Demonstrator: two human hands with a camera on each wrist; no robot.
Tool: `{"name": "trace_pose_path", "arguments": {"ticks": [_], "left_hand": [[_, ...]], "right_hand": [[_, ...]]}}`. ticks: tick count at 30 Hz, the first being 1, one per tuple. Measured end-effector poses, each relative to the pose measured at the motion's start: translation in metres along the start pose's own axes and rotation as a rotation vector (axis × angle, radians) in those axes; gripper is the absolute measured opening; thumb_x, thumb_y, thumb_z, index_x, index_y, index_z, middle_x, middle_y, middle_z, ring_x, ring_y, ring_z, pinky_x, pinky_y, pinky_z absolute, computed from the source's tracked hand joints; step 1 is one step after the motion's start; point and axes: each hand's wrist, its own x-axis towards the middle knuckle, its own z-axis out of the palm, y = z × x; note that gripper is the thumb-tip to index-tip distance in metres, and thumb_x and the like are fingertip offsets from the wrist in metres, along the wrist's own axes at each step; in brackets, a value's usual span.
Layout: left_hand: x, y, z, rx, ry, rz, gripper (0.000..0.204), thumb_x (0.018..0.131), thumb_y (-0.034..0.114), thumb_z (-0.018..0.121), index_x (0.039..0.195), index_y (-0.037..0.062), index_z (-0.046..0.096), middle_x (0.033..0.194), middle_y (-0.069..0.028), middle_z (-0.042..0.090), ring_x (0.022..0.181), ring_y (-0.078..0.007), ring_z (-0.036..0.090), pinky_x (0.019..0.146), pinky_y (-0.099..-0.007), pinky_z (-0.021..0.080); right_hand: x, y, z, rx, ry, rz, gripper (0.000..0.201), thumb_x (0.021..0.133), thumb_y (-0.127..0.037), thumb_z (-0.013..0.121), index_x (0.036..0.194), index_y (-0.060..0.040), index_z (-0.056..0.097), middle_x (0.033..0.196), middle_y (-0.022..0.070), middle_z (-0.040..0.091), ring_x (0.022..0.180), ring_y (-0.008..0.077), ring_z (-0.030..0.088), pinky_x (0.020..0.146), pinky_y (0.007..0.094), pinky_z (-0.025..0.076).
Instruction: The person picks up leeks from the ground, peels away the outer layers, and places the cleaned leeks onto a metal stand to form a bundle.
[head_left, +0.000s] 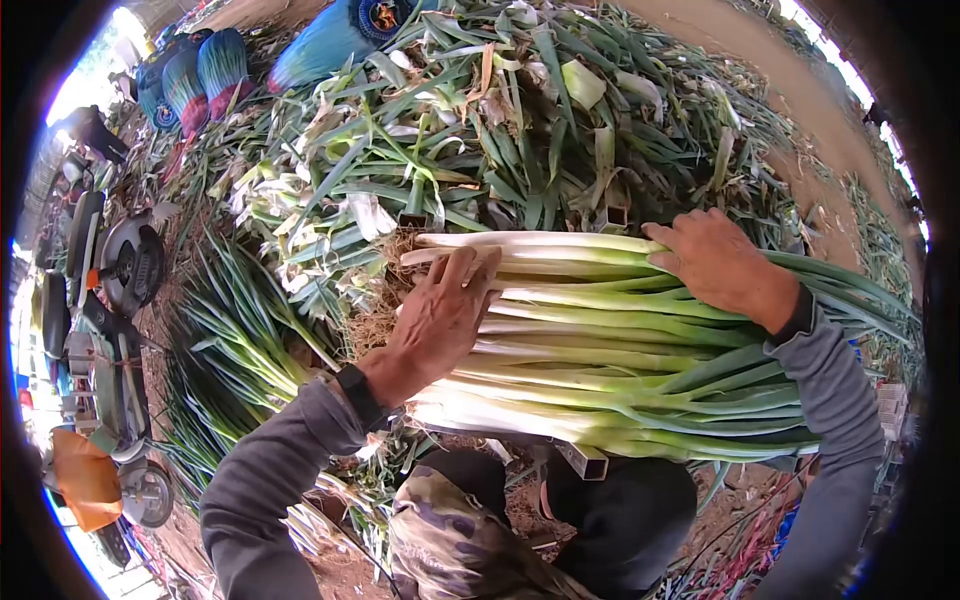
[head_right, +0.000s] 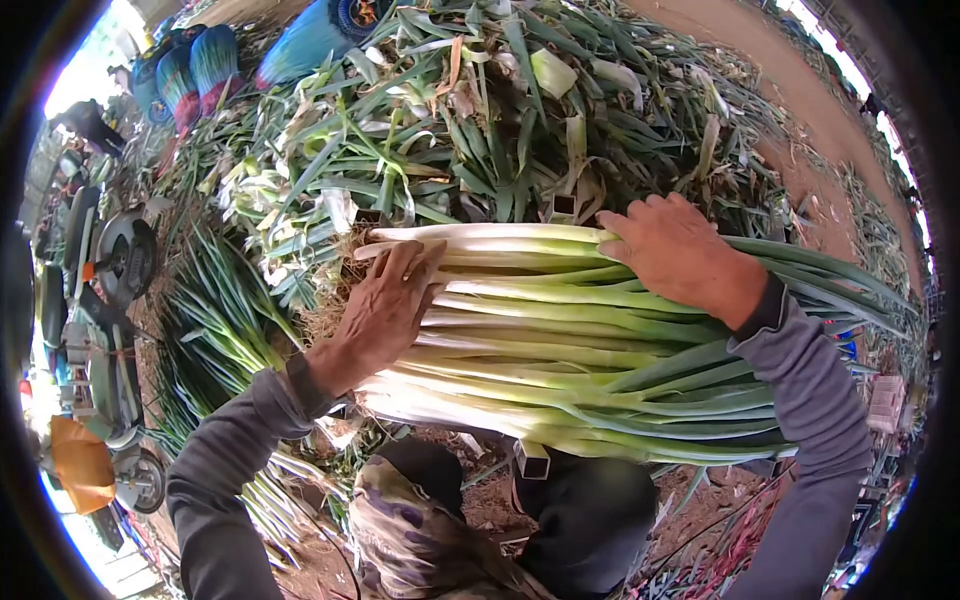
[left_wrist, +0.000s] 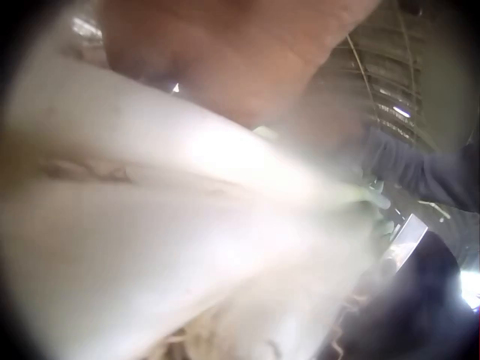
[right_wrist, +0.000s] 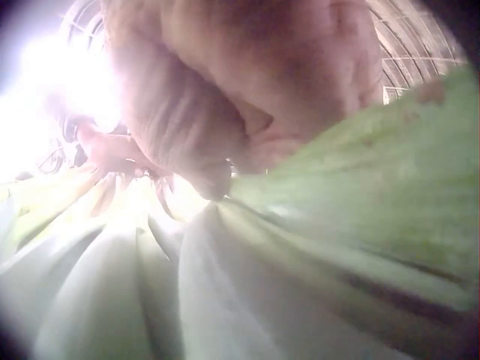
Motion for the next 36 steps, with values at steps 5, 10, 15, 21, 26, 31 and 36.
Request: {"name": "trace_pose_path", "arguments": {"ticks": [5, 10, 15, 21, 26, 31, 36], "left_hand": [[0.001, 0.003, 0.001, 0.022, -0.055, -0.049, 0.049, 0.104, 0.025, 0.062, 0.143, -0.0048, 0.056, 0.13, -0.0182, 0.052, 0.118, -0.037, 0.056, 0.096, -0.047, 0.052], [-0.003, 0.007, 0.007, 0.031, -0.007, -0.051, 0.052, 0.105, 0.028, 0.061, 0.145, -0.0048, 0.055, 0.133, -0.0206, 0.051, 0.121, -0.0379, 0.054, 0.101, -0.0491, 0.049], [-0.005, 0.006, 0.011, 0.028, 0.04, -0.03, 0.05, 0.105, 0.026, 0.061, 0.146, -0.0017, 0.055, 0.142, -0.0206, 0.049, 0.127, -0.0384, 0.051, 0.105, -0.0496, 0.048], [-0.003, 0.011, 0.01, 0.081, -0.035, -0.086, 0.052, 0.106, 0.028, 0.058, 0.148, -0.0011, 0.051, 0.141, -0.0185, 0.047, 0.128, -0.0371, 0.049, 0.105, -0.0495, 0.048], [0.001, 0.001, -0.001, 0.01, -0.193, -0.1, 0.056, 0.106, 0.029, 0.061, 0.154, 0.0026, 0.047, 0.151, -0.0235, 0.044, 0.136, -0.0414, 0.045, 0.113, -0.0507, 0.043], [0.02, 0.015, -0.026, -0.12, -0.058, -0.085, 0.056, 0.109, 0.026, 0.057, 0.157, 0.0033, 0.041, 0.157, -0.0252, 0.042, 0.146, -0.0435, 0.039, 0.121, -0.0468, 0.035], [0.035, 0.022, 0.056, 0.124, -0.006, -0.15, 0.055, 0.111, 0.039, 0.048, 0.157, 0.0086, 0.045, 0.16, -0.0204, 0.043, 0.151, -0.0393, 0.037, 0.124, -0.0547, 0.024]], "right_hand": [[0.005, 0.0, 0.005, 0.374, 0.223, -0.011, 0.035, 0.102, -0.027, 0.063, 0.132, -0.0087, 0.068, 0.1, 0.0162, 0.063, 0.095, 0.0358, 0.062, 0.089, 0.0459, 0.051], [0.01, 0.0, 0.008, 0.357, 0.134, -0.018, 0.028, 0.101, -0.025, 0.065, 0.119, -0.0056, 0.072, 0.103, 0.0166, 0.064, 0.098, 0.0368, 0.063, 0.09, 0.0475, 0.051], [0.021, 0.004, 0.014, 0.398, 0.088, -0.05, 0.027, 0.102, -0.025, 0.063, 0.115, -0.0039, 0.072, 0.102, 0.0155, 0.066, 0.099, 0.0371, 0.064, 0.09, 0.0491, 0.051], [0.03, 0.003, 0.046, 0.324, 0.1, -0.087, 0.024, 0.104, -0.023, 0.059, 0.11, -0.0021, 0.069, 0.096, 0.0172, 0.066, 0.094, 0.0384, 0.067, 0.083, 0.0496, 0.055], [0.024, -0.005, 0.049, 0.342, 0.088, -0.029, 0.03, 0.106, -0.028, 0.056, 0.109, -0.0001, 0.067, 0.095, 0.0209, 0.069, 0.089, 0.0421, 0.069, 0.079, 0.0526, 0.055], [0.033, -0.003, 0.048, 0.327, -0.011, -0.047, 0.032, 0.106, -0.027, 0.054, 0.113, 0.0012, 0.068, 0.099, 0.0225, 0.071, 0.091, 0.0441, 0.07, 0.081, 0.0533, 0.055], [0.033, 0.007, 0.069, 0.088, 0.03, -0.161, 0.022, 0.102, -0.021, 0.056, 0.103, -0.0018, 0.068, 0.086, 0.0199, 0.07, 0.08, 0.0409, 0.071, 0.066, 0.0497, 0.058]]}}
